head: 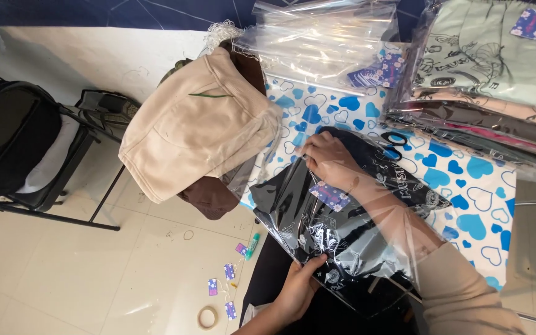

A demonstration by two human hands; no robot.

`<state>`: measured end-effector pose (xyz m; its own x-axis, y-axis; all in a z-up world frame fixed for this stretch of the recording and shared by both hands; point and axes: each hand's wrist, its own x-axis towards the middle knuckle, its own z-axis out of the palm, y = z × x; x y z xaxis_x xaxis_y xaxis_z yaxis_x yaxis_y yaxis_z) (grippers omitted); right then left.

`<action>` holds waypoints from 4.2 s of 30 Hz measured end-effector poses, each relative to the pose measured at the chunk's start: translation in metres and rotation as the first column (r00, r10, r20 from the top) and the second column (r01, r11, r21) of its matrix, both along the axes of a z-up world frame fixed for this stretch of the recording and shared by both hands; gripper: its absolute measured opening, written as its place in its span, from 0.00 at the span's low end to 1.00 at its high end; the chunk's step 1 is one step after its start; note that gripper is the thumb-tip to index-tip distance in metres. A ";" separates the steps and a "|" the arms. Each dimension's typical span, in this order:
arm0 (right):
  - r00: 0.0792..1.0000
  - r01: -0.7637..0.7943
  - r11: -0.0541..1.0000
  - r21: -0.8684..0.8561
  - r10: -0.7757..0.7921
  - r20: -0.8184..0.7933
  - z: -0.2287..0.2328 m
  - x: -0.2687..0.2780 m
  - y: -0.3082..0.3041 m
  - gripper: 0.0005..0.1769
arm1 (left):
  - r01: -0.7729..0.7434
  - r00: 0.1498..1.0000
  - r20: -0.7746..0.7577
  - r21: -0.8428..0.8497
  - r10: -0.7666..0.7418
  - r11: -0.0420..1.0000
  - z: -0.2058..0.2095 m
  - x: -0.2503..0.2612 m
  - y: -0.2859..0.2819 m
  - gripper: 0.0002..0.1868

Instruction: Folding a black patterned garment and placing it into a clear plastic bag for shipping.

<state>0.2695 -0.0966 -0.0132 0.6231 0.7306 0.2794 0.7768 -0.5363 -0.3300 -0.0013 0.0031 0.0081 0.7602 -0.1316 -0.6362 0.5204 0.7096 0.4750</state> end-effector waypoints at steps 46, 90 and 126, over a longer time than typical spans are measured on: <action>0.897 0.095 0.995 -0.017 -0.093 -0.433 0.012 -0.001 0.006 0.14 | 0.025 0.999 0.042 -0.008 -0.024 1.000 -0.004 0.002 -0.003 0.25; 0.939 0.162 0.986 -0.041 -0.142 0.312 0.005 -0.110 -0.044 0.54 | -0.013 0.997 0.066 -0.276 0.032 0.961 -0.006 -0.008 -0.013 0.28; 0.943 0.081 0.997 -0.018 -0.071 0.325 0.021 -0.149 -0.104 0.49 | 0.578 0.786 0.350 -0.121 -0.510 0.807 -0.022 -0.024 0.008 0.44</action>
